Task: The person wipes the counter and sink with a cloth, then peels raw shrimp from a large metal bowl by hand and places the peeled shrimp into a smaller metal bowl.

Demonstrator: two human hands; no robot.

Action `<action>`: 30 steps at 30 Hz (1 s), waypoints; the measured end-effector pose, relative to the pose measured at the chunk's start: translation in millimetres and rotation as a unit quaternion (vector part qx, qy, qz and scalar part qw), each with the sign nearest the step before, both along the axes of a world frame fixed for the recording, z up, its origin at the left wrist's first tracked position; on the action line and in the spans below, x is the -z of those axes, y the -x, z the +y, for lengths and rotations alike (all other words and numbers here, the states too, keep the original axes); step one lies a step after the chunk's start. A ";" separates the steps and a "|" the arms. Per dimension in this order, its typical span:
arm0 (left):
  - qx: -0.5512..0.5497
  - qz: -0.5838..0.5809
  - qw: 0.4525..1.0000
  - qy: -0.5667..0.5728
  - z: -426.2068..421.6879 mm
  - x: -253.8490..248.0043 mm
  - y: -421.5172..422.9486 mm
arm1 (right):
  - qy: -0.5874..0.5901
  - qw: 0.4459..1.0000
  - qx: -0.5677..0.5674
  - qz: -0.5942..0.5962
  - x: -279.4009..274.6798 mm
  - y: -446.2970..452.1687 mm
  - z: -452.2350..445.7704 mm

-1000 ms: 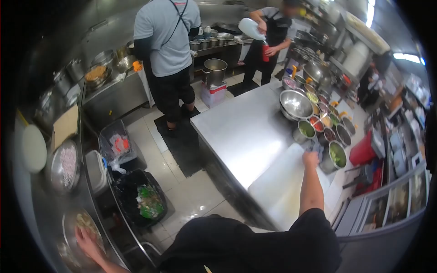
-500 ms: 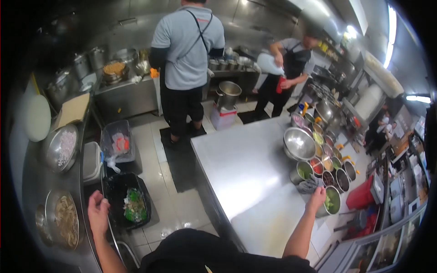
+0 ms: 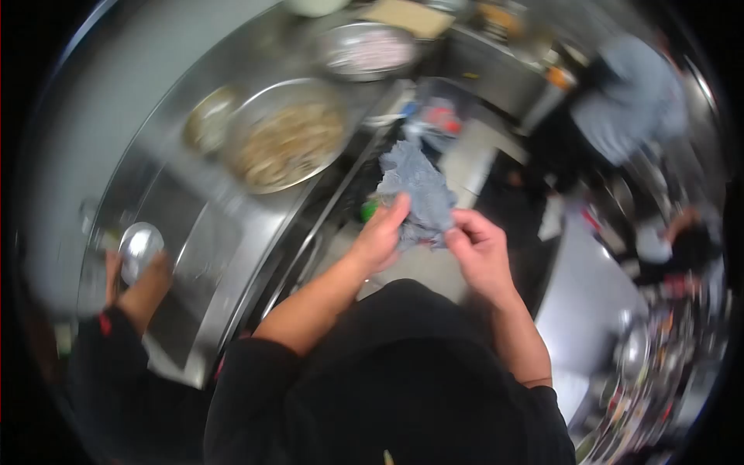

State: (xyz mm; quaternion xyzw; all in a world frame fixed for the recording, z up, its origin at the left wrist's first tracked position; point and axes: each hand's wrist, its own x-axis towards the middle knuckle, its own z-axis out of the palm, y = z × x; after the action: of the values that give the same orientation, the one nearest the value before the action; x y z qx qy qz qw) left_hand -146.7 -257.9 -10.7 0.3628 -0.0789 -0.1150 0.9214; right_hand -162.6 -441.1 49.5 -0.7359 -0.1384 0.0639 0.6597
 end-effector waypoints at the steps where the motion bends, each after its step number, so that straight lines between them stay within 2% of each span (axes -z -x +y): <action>1: -0.077 0.036 0.996 -0.038 24.1 -12.3 1.8 | 0.061 0.994 -0.093 -0.013 -0.4 -10.0 36.9; 2: -0.145 0.074 0.984 -0.071 50.1 -21.6 5.7 | 0.105 0.981 -0.154 -0.045 4.3 -15.2 65.0; 3: -0.211 0.043 0.970 -0.110 78.6 -24.9 9.0 | 0.146 0.963 -0.209 -0.085 8.7 -21.2 90.6; 4: -0.259 0.049 0.948 -0.178 109.4 -27.1 18.1 | 0.130 0.957 -0.236 -0.109 16.4 -24.6 113.1; 6: -0.365 0.088 0.880 -0.292 157.6 -32.6 50.4 | 0.128 0.947 -0.284 -0.080 17.2 -22.2 145.2; 8: -0.415 0.128 0.819 -0.374 212.5 -11.1 83.7 | 0.141 0.933 -0.320 -0.083 28.6 -28.3 172.8; 10: -0.462 0.147 0.648 -0.588 252.7 7.8 122.5 | 0.148 0.929 -0.334 -0.061 37.2 -34.5 190.8; 12: -0.445 0.224 0.582 -0.642 275.7 30.2 169.3 | 0.162 0.925 -0.341 -0.038 48.2 -40.0 201.5; 14: -0.403 0.326 0.459 -0.722 278.6 49.5 214.9 | 0.153 0.934 -0.322 0.012 81.5 -49.3 201.1; 17: -0.423 0.356 0.311 -0.773 291.9 101.5 293.8 | 0.158 0.939 -0.272 0.137 111.4 -53.3 194.5; 21: -0.484 0.450 0.170 -0.731 298.4 98.2 337.5 | 0.184 0.929 -0.266 0.180 136.4 -60.6 184.6; 23: -0.554 0.498 0.255 -0.616 307.4 62.2 327.0 | 0.208 0.921 -0.279 0.178 141.2 -63.9 185.7; 25: -0.542 0.526 0.297 -0.584 325.6 66.3 327.7 | 0.230 0.914 -0.294 0.159 143.1 -68.7 187.1; 28: -0.441 0.563 0.315 -0.624 352.3 90.5 339.8 | 0.268 0.899 -0.336 0.083 141.0 -76.7 183.0; 30: -0.418 0.570 0.320 -0.631 354.6 93.4 342.8 | 0.270 0.896 -0.352 0.018 139.3 -84.2 175.5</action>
State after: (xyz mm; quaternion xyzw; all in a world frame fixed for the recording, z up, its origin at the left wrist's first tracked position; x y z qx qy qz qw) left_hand -489.5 96.7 -104.1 0.6647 0.7240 0.0919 0.1595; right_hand -78.4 -265.6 -89.8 -0.7875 -0.3542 0.3402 0.3724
